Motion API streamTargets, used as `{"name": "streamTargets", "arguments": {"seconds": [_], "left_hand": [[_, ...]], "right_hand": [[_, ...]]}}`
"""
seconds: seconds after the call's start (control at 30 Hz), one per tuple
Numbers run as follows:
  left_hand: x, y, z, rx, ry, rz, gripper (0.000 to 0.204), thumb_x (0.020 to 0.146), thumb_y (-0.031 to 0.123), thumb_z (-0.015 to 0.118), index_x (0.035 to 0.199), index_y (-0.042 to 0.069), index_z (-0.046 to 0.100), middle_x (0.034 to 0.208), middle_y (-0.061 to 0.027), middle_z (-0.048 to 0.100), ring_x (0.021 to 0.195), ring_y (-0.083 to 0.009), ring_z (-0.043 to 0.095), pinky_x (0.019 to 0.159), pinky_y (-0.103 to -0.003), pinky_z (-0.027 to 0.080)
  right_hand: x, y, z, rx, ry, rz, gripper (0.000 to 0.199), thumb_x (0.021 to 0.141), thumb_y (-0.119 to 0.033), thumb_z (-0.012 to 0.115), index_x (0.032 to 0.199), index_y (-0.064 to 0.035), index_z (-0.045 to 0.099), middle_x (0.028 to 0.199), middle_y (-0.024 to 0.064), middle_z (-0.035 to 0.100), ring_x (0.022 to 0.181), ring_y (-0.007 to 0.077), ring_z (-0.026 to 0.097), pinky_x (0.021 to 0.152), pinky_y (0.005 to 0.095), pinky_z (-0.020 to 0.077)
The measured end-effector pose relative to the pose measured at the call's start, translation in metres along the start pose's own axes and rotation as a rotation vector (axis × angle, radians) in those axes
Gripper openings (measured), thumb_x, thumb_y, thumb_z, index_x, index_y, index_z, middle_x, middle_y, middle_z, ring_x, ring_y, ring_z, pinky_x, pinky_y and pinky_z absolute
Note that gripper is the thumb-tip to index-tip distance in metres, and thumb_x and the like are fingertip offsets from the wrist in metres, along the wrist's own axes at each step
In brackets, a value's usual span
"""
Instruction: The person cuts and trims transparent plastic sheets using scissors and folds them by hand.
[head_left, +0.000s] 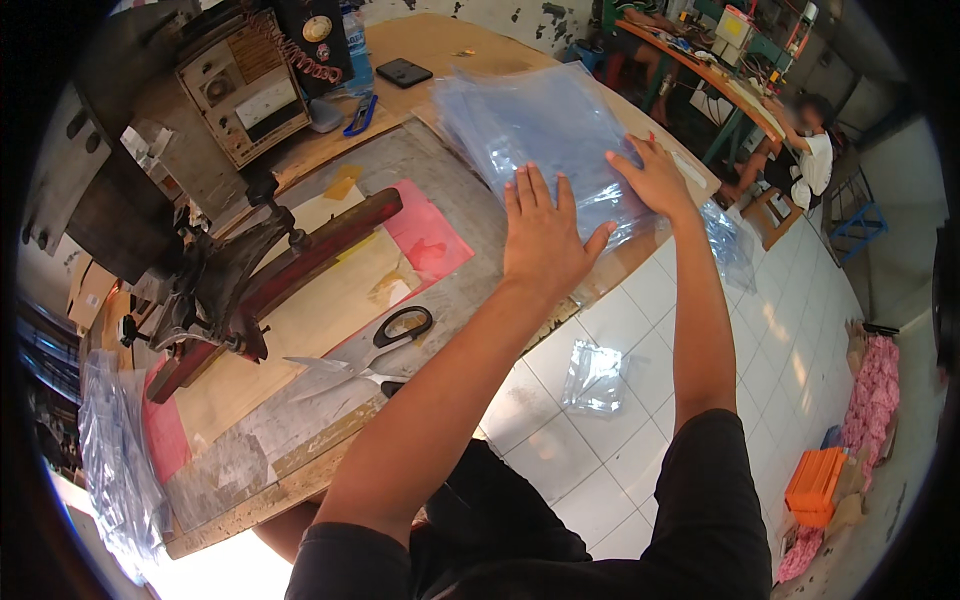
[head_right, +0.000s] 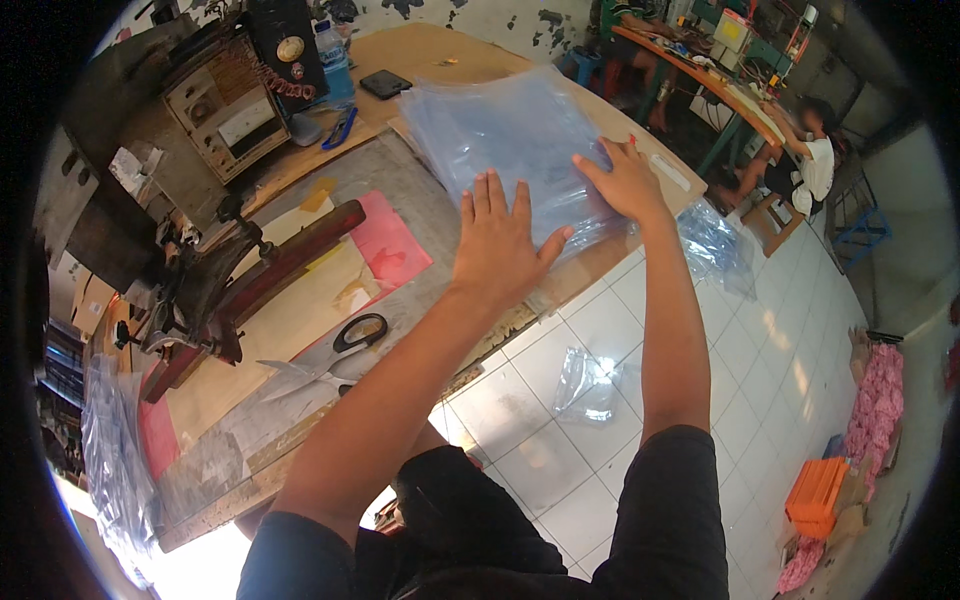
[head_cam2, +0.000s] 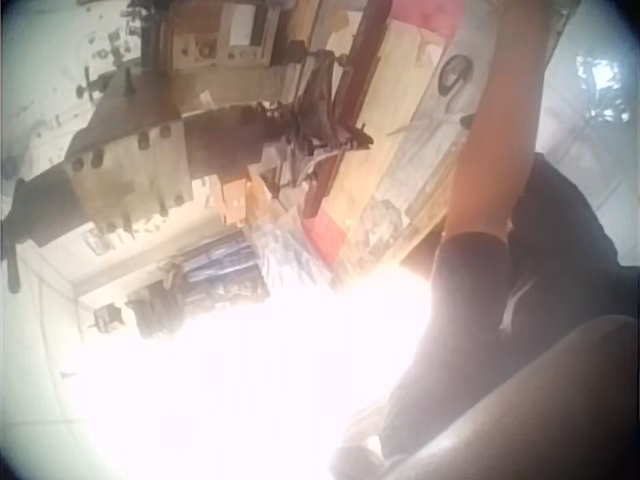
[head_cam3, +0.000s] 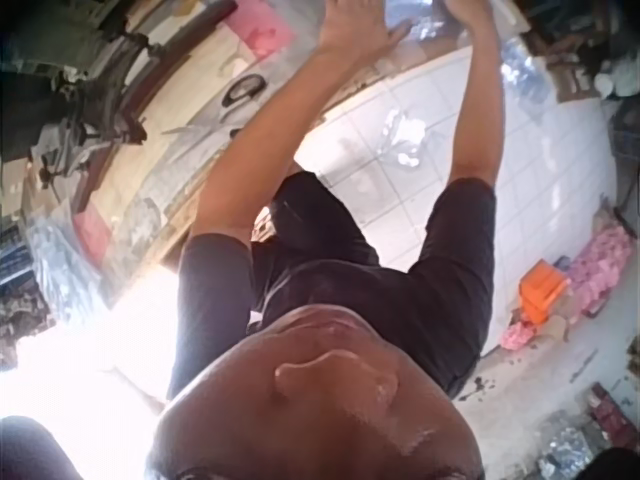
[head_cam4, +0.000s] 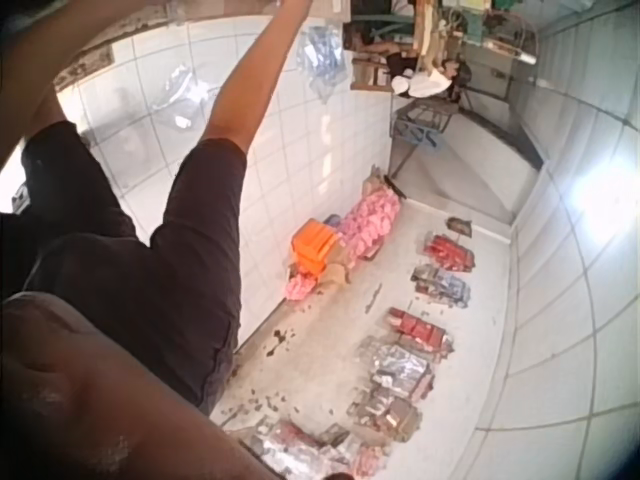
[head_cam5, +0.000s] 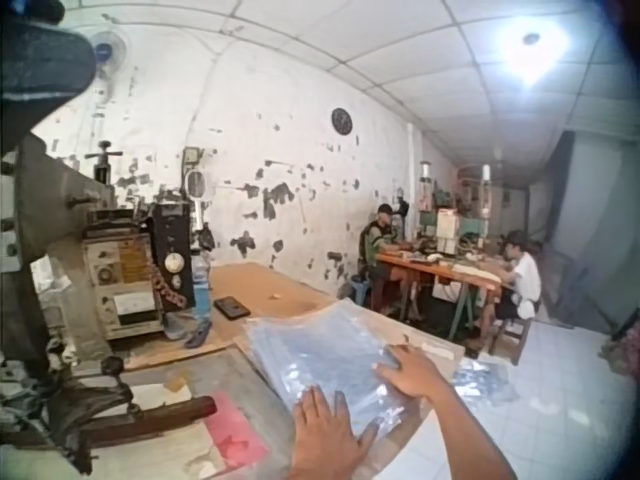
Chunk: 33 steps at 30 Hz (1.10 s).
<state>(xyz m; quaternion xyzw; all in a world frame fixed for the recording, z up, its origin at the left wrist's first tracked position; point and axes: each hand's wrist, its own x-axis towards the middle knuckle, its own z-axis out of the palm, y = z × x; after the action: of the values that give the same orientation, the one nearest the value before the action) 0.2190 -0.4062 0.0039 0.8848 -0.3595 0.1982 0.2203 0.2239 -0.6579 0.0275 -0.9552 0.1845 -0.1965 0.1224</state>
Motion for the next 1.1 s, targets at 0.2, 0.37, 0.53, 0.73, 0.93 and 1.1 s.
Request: {"name": "streamTargets", "arguments": {"seconds": [0.2, 0.37, 0.53, 0.73, 0.93, 1.1], "left_hand": [[-0.001, -0.001, 0.000, 0.025, 0.004, 0.014, 0.088, 0.098, 0.065, 0.041, 0.149, -0.006, 0.041, 0.153, -0.0415, 0.031, 0.148, -0.0504, 0.025, 0.123, -0.057, 0.016], [0.001, 0.007, -0.006, 0.024, -0.071, -0.003, 0.088, 0.099, 0.065, 0.040, 0.152, -0.005, 0.037, 0.156, -0.0397, 0.026, 0.150, -0.0486, 0.020, 0.123, -0.056, 0.013], [0.000, 0.003, 0.001, -0.055, -0.019, -0.004, 0.089, 0.098, 0.065, 0.043, 0.151, -0.007, 0.038, 0.155, -0.0414, 0.025, 0.150, -0.0504, 0.018, 0.123, -0.056, 0.012], [-0.001, -0.001, -0.002, -0.080, -0.019, 0.012, 0.089, 0.098, 0.064, 0.045, 0.152, -0.007, 0.037, 0.156, -0.0410, 0.023, 0.151, -0.0504, 0.016, 0.124, -0.057, 0.010], [-0.003, -0.003, -0.002, -0.111, -0.034, 0.008, 0.088, 0.098, 0.064, 0.045, 0.151, -0.006, 0.037, 0.157, -0.0399, 0.023, 0.151, -0.0503, 0.015, 0.124, -0.057, 0.009], [-0.002, -0.003, 0.001, -0.176, -0.066, 0.005, 0.075, 0.103, 0.057, 0.040, 0.154, 0.002, 0.038, 0.161, -0.0328, 0.024, 0.152, -0.0502, 0.014, 0.124, -0.057, 0.009]], "right_hand": [[-0.003, -0.001, 0.003, -0.004, 0.025, -0.002, 0.084, 0.088, -0.072, 0.054, 0.151, -0.0152, 0.049, 0.159, 0.0253, 0.036, 0.145, 0.0423, 0.036, 0.117, 0.0483, 0.0325], [-0.007, 0.001, -0.003, 0.019, 0.007, -0.003, 0.082, 0.090, -0.071, 0.054, 0.150, -0.0155, 0.050, 0.159, 0.0246, 0.036, 0.144, 0.0417, 0.038, 0.116, 0.0489, 0.0336], [-0.010, -0.001, 0.002, -0.030, 0.078, 0.002, 0.081, 0.090, -0.069, 0.054, 0.150, -0.0152, 0.049, 0.155, 0.0202, 0.042, 0.142, 0.0391, 0.040, 0.115, 0.0489, 0.0354], [-0.013, -0.004, 0.001, 0.018, 0.085, -0.003, 0.079, 0.091, -0.067, 0.054, 0.150, -0.0145, 0.050, 0.152, 0.0161, 0.046, 0.140, 0.0367, 0.043, 0.114, 0.0484, 0.0360], [-0.012, -0.001, 0.003, 0.034, 0.082, -0.016, 0.078, 0.092, -0.066, 0.054, 0.149, -0.0126, 0.050, 0.152, 0.0164, 0.047, 0.142, 0.0343, 0.041, 0.116, 0.0467, 0.0333], [-0.012, 0.003, 0.004, 0.002, 0.103, -0.028, 0.079, 0.092, -0.067, 0.053, 0.149, -0.0125, 0.051, 0.153, 0.0166, 0.046, 0.144, 0.0338, 0.039, 0.119, 0.0493, 0.0259]]}}
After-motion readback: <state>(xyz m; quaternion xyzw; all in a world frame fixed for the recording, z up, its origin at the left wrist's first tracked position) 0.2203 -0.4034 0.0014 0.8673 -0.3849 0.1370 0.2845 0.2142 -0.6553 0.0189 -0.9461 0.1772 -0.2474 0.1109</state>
